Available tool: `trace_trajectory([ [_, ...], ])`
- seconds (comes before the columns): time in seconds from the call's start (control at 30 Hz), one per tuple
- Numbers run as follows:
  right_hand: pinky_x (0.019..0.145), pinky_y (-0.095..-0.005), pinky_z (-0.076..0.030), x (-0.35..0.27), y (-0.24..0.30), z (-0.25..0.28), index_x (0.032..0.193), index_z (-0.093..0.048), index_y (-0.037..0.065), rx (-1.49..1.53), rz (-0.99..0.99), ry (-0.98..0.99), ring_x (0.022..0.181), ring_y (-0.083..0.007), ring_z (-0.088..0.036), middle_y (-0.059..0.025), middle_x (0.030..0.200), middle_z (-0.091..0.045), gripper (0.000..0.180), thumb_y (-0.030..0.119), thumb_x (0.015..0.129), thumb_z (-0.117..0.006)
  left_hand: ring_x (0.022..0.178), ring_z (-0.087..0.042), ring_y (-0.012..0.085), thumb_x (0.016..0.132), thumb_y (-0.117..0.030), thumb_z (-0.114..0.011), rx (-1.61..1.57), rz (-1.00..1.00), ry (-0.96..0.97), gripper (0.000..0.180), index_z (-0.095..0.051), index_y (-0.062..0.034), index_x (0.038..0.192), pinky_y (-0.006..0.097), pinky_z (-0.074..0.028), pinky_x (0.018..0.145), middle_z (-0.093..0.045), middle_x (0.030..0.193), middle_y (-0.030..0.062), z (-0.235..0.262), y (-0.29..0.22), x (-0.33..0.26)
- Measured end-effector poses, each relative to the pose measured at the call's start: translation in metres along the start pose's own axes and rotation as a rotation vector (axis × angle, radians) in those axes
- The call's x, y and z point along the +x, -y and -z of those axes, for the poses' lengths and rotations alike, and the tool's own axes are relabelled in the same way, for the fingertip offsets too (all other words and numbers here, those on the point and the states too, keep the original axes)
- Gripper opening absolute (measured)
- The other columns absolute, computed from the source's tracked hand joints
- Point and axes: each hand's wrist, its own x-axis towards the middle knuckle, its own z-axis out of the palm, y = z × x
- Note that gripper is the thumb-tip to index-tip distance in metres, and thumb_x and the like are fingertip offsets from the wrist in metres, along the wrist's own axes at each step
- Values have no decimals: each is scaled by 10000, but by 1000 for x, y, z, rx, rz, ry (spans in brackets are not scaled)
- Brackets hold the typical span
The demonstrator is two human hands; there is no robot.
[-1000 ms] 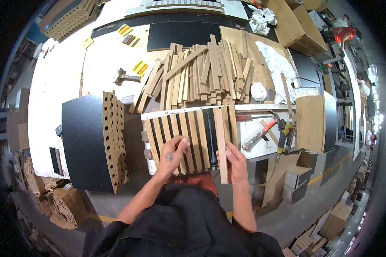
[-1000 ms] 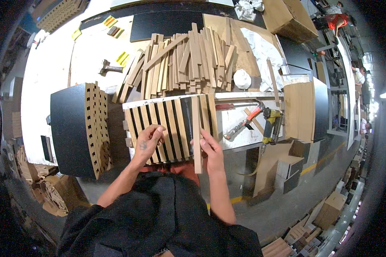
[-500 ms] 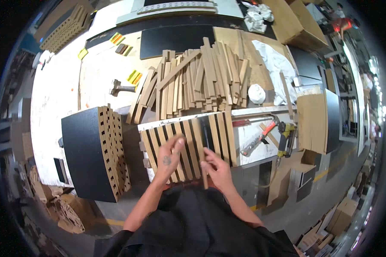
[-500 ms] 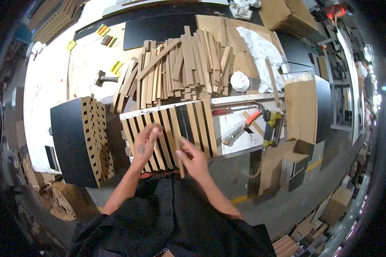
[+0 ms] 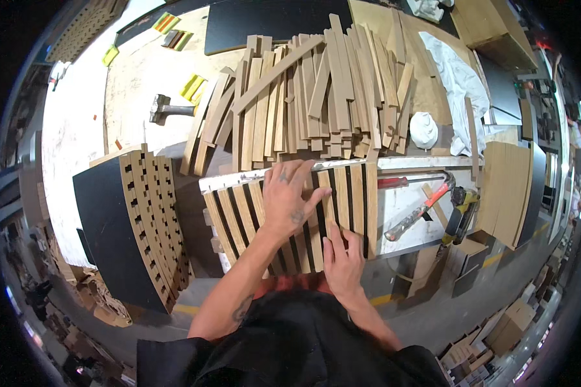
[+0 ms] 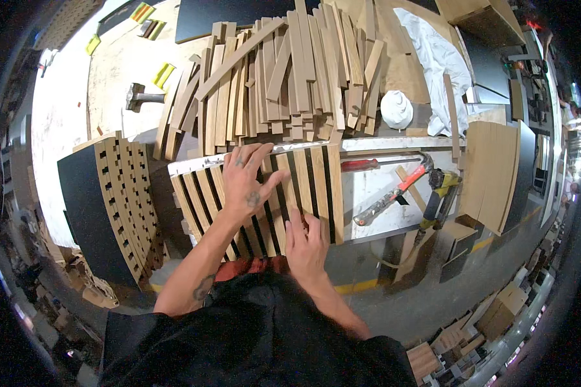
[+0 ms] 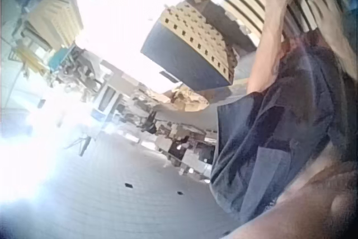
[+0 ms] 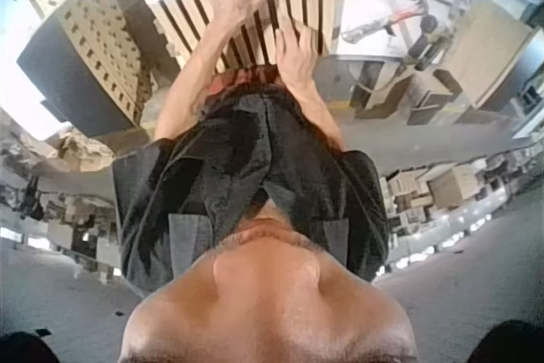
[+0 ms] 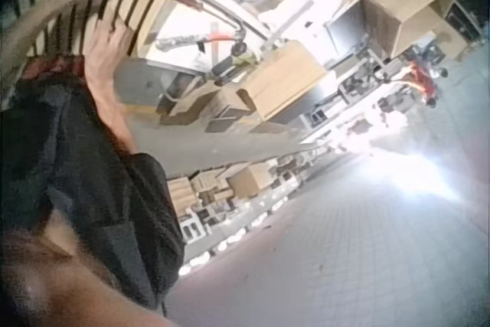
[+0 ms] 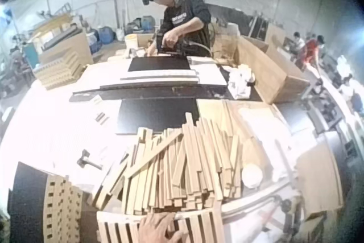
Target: Aligning and fastening wooden slats to a frame using a pneumatic nail gun and a hammer.
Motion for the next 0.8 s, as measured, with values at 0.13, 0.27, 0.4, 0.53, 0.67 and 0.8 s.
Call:
trace_trajectory([
  [0.13, 761, -430, -519, -2, -1, -4, 1282, -661, 52, -9, -25, 23, 910, -322, -620, -137, 1051, -554, 373, 122, 920, -722, 1052, -588, 314, 768, -376, -843, 19, -22, -20, 562, -656, -66, 1198, 446, -433, 923, -654, 1135, 92, -1, 4, 0],
  [0.27, 732, -409, -528, 1, -2, -2, 1307, -655, 47, -13, -33, 12, 888, -315, -627, -139, 1055, -553, 410, 120, 911, -735, 1010, -598, 294, 735, -373, -865, 42, -41, -30, 543, -675, -94, 1160, 435, -439, 881, -658, 1104, 59, -3, 2, 2],
  [0.4, 738, -406, -515, 1, -1, -6, 1278, -676, 40, 9, -56, -12, 897, -302, -604, -138, 1017, -573, 417, 101, 876, -766, 995, -606, 279, 738, -385, -862, 51, -38, -18, 489, -711, -118, 1119, 430, -443, 863, -660, 1085, 47, -3, 3, 2],
  [0.53, 744, -409, -515, 4, 2, -5, 1268, -679, 25, 15, -62, -6, 895, -304, -604, -143, 1015, -573, 412, 94, 872, -769, 992, -613, 275, 742, -381, -861, 61, -37, -33, 458, -729, -119, 1094, 428, -450, 859, -662, 1078, 46, -3, 2, 3],
  [0.67, 741, -405, -515, 5, 0, -6, 1263, -684, 23, 25, -59, -22, 895, -299, -606, -140, 1011, -572, 416, 82, 863, -778, 993, -617, 273, 738, -374, -863, 56, -35, -30, 447, -736, -123, 1086, 425, -454, 856, -665, 1070, 43, -4, 0, 5],
  [0.8, 737, -398, -512, 4, 0, -8, 1269, -685, 26, 50, -68, -35, 897, -294, -605, -134, 1010, -572, 433, 69, 851, -789, 996, -614, 267, 732, -374, -864, 63, -34, -15, 454, -738, -124, 1089, 423, -449, 853, -668, 1069, 35, -2, 0, 6],
])
